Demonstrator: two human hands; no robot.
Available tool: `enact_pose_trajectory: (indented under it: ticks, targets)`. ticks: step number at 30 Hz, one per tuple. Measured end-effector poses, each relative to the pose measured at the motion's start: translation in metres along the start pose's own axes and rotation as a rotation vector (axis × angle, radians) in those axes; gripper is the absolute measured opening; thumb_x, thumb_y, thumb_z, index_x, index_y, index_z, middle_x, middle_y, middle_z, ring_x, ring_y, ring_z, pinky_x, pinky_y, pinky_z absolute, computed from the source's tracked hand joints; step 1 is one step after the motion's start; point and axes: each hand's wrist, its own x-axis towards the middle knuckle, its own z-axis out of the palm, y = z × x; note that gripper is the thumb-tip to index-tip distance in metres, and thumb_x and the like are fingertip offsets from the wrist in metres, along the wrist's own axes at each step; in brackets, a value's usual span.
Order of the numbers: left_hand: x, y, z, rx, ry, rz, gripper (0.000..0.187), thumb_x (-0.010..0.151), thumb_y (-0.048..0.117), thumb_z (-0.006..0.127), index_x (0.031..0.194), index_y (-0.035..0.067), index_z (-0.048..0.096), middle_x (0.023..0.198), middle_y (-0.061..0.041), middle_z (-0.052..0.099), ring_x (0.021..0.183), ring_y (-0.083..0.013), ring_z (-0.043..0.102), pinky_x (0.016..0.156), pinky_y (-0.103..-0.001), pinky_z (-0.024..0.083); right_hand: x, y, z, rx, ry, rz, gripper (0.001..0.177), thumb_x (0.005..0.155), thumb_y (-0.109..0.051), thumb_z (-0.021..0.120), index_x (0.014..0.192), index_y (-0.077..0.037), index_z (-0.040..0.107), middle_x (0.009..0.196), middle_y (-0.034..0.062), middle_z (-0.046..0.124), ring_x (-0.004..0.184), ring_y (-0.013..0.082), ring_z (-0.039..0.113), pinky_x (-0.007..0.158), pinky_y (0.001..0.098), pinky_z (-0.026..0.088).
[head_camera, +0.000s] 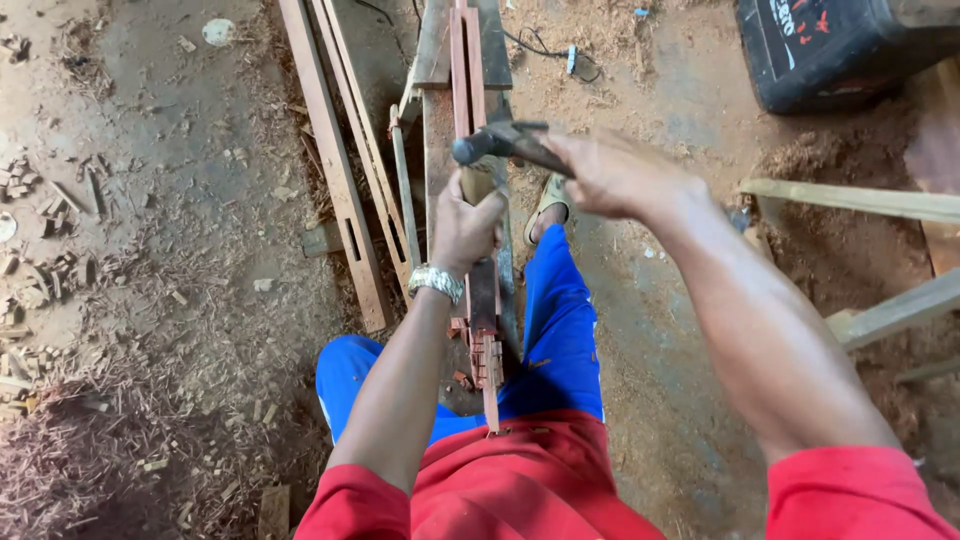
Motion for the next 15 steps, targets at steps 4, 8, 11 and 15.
enact_pose_trajectory:
  ticks: [4,8,11,15]
  targets:
    - [-0.002,0.005,-0.001,-0.092,-0.024,-0.07,0.022,0.087,0.009,0.067,0.102,0.007,0.052,0.069,-0.003,0.062,0.046,-0.0101,0.06,0.041,-0.028,0.053,-0.013,-0.011,-0.014,0.341,-0.064,0.234,0.034,0.104,-0.014,0.05,0.137,-0.017,0.057,0.103,0.016,0.066,0.092,0.0391,0.068,0.079,0.0555,0.057]
    - [0.001,0.009,0.0,-0.1,-0.028,-0.059,0.022,0.086,0.009,0.067,0.102,0.006,0.053,0.07,-0.002,0.062,0.046,-0.0107,0.06,0.04,-0.029,0.053,-0.001,0.015,-0.01,0.315,0.19,0.029,0.052,0.094,-0.021,0.066,0.144,-0.019,0.049,0.095,0.0106,0.07,0.091,0.0255,0.067,0.082,0.0461,0.05]
    - [0.0,0.005,0.002,-0.049,-0.032,-0.087,0.021,0.086,0.01,0.066,0.102,0.007,0.053,0.067,-0.002,0.062,0.046,-0.0104,0.06,0.041,-0.029,0.054,-0.001,0.013,-0.024,0.196,0.271,-0.016,0.044,0.095,-0.019,0.07,0.135,-0.011,0.054,0.09,0.0132,0.068,0.087,0.0257,0.066,0.078,0.0463,0.052]
    - [-0.001,0.001,-0.004,-0.155,-0.065,-0.035,0.022,0.085,0.009,0.066,0.103,0.006,0.052,0.069,-0.002,0.062,0.048,-0.0106,0.059,0.042,-0.029,0.053,-0.003,-0.007,-0.029,0.54,0.262,0.264,0.045,0.097,-0.023,0.069,0.137,-0.01,0.051,0.091,0.0159,0.065,0.081,0.0323,0.067,0.073,0.0516,0.056]
